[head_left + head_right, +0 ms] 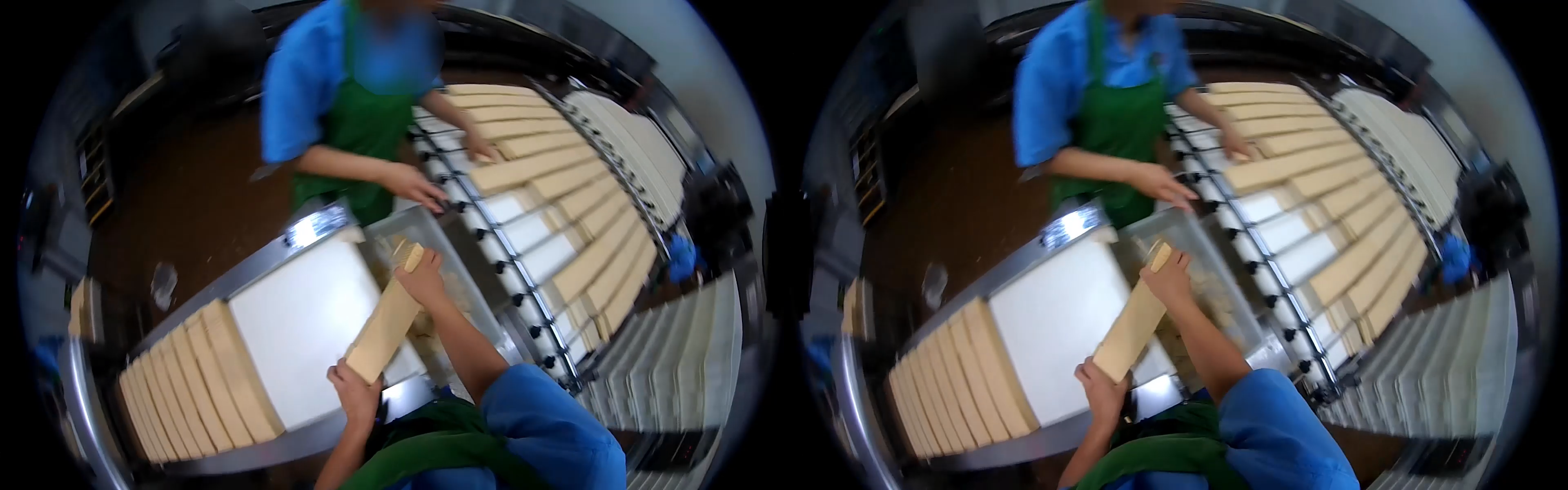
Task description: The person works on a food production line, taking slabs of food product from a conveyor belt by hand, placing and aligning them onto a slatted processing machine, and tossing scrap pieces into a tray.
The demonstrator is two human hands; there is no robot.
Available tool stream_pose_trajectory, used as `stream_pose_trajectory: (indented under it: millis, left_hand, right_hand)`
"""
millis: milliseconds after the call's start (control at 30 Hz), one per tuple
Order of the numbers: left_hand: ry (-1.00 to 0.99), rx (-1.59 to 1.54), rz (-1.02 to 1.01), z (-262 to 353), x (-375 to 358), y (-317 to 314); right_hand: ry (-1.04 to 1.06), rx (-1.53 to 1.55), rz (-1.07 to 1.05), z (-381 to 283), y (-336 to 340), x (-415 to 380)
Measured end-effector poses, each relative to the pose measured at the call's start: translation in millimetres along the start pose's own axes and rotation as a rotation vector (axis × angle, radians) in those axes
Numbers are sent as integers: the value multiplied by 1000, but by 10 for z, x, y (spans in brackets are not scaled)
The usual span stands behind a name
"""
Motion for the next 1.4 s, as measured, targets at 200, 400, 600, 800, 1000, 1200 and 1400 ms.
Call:
stream_pose_trajectory:
  millis: [200,400,600,800,1000,1200,1400]
  left_hand:
    - [-360,-3,18,1312,186,-366]
    - [-637,-47,-62,2554,297,-759]
    - [-628,-279,-450,2927,632,-1314]
    - [-633,-178,-438,3075,731,-1602]
    - [-608,-186,-500,3208,826,-1935]
    - [-676,-230,-613,3362,1013,-2500]
    - [-547,-286,-615,3301,1049,-2448]
  right_hand:
    - [21,380,406,1126,1722,-542]
    - [-308,170,353,2322,2723,-283]
    - [-364,-218,165,3047,3031,510]
    - [-396,-83,45,3301,3058,768]
    - [-379,-215,296,3419,3281,783]
    - [-173,-320,497,2895,3355,441]
    - [500,-175,373,1804,2115,-347]
Point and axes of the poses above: each hand's wrist, its own x-axis towards the middle knuckle, its own y-axis out of the back of the hand, z = x × y, the point moved 10 cm from there along x, towards the middle knuckle, and after that the axes turned 14 degrees about -z, right-handed, at the moved point
